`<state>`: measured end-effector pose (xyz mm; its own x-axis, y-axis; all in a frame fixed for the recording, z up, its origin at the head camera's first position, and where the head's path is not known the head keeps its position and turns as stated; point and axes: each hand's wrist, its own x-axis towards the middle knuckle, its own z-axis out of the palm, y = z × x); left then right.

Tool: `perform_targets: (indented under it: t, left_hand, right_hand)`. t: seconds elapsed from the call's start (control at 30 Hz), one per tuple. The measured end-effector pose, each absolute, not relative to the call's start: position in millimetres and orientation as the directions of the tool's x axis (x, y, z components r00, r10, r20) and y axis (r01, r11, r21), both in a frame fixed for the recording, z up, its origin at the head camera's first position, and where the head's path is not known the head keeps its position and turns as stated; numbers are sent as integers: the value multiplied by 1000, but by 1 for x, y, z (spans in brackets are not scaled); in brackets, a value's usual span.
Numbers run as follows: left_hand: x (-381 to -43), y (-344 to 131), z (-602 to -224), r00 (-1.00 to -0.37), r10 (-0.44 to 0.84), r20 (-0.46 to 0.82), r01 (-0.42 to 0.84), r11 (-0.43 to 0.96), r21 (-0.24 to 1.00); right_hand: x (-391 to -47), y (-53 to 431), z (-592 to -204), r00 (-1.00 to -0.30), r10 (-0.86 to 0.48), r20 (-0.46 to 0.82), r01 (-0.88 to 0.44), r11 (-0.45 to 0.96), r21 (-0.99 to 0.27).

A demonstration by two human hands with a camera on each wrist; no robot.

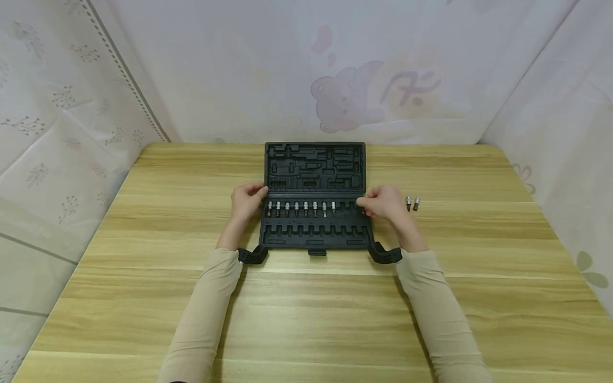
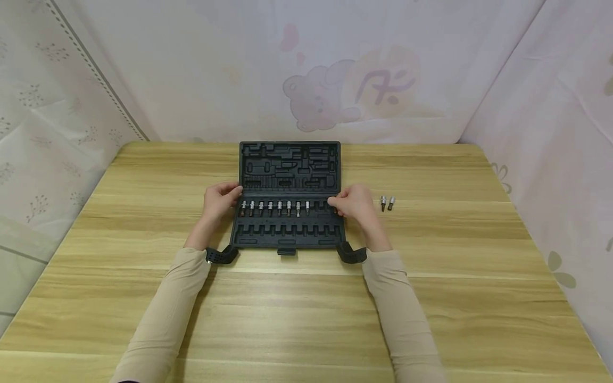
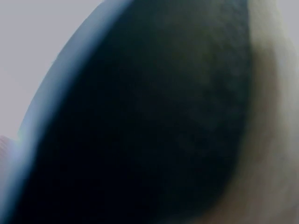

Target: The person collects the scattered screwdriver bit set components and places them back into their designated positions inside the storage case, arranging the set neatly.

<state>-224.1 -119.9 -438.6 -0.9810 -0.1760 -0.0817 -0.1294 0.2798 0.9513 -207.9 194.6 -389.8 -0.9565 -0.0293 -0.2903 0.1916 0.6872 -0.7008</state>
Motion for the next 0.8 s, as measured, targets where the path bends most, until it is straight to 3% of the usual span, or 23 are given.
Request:
perform_targets:
  t: [0.8]
  left_hand:
    - [-224, -120, -439, -982, -174, -65, -116, 299, 947]
  right_hand:
    - [-216, 156, -394, -953, -54, -299, 147, 779, -609]
